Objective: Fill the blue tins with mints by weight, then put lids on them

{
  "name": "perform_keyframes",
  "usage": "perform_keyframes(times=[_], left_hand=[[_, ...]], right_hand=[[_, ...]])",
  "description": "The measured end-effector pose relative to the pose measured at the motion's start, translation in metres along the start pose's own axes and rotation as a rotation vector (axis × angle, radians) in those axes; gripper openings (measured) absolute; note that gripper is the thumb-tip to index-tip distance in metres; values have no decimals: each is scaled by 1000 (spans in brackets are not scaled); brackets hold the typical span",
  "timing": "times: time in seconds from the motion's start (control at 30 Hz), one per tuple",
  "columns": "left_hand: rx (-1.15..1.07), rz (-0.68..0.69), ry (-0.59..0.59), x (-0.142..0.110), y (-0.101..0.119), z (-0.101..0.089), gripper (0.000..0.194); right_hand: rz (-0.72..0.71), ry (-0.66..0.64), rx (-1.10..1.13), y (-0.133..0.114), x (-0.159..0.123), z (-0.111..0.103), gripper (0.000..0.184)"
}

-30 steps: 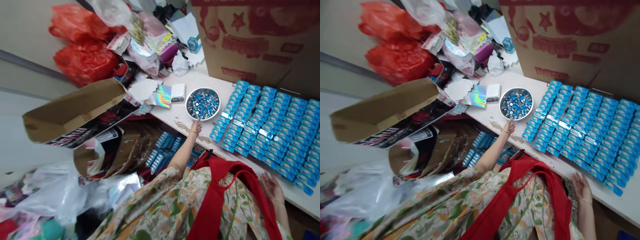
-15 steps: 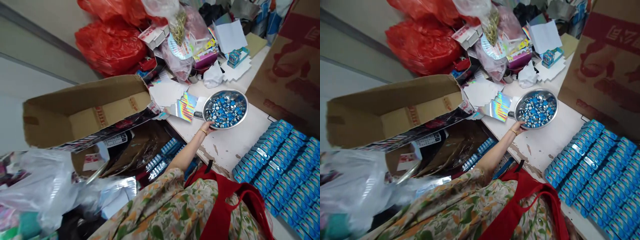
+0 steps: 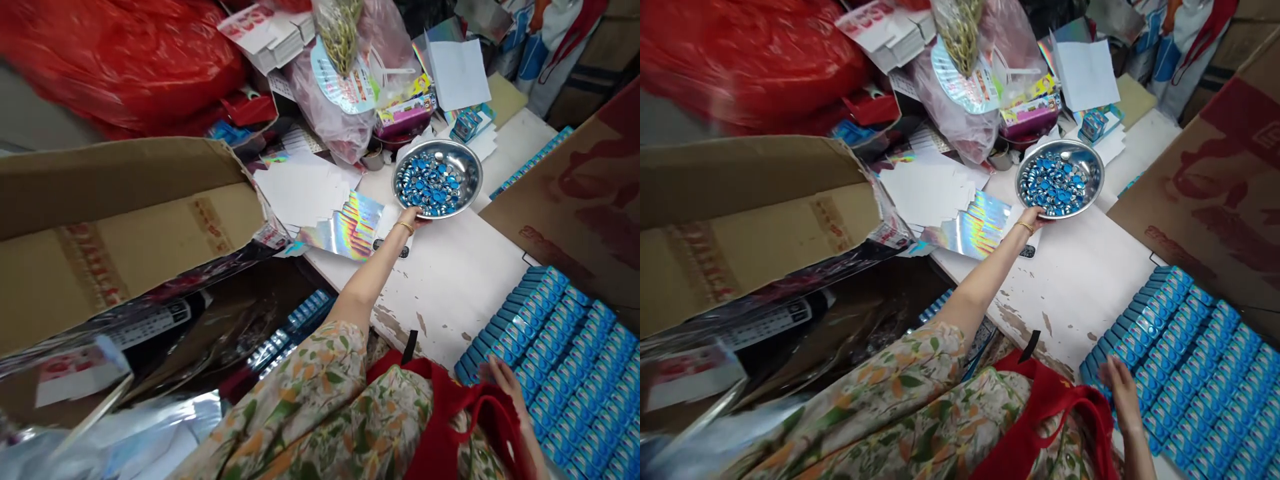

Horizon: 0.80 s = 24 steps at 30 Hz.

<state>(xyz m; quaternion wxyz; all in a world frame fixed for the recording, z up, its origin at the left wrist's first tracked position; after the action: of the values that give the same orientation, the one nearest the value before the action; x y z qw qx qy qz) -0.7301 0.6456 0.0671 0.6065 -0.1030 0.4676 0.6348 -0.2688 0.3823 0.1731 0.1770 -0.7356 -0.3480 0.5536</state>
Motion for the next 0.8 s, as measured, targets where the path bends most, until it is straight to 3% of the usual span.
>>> perform_keyframes(times=[0.07, 0.17, 0.23, 0.3, 0.37, 0.43, 0.53, 0.6, 0.67, 0.8], left_hand=[[25, -10, 9, -1, -17, -2, 40], [82, -24, 18, -18, -42, -20, 37], [128, -36, 22, -36, -57, -40, 36], [166, -61, -1, -57, -69, -62, 38], [166, -114, -25, -75, -79, -87, 44], [125, -145, 30, -87, -85, -118, 52], [51, -81, 286, -92, -84, -170, 50], [10, -38, 432, -88, -83, -193, 43], [-36, -29, 496, -79, -84, -201, 36], [-96, -15, 489, -60, -82, -189, 31]], right_hand=[[-43, -91, 24, -59, 40, 45, 53], [-48, -218, 171, -139, 103, 122, 85], [14, -269, 271, -165, 138, 166, 78], [59, -184, 340, -165, 163, 187, 52], [115, -91, 359, -144, 174, 190, 32], [167, -64, 348, -117, 173, 184, 23], [206, -54, 339, -85, 165, 164, 17], [210, -22, 334, -76, 163, 148, 17], [196, 22, 325, -75, 165, 134, 18], [124, 99, 299, -91, 176, 114, 25]])
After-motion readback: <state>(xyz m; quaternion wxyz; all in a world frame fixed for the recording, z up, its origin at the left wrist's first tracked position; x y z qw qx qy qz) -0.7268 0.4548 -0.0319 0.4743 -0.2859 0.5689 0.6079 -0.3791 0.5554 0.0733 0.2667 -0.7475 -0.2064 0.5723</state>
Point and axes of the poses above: each hand's wrist, its own x-axis towards the middle knuckle, its own z-axis out of the palm, y = z × x, the point moved 7 cm from there along x, towards the middle knuckle, and after that the axes turned 6 degrees about -x, right-handed, at the moved point
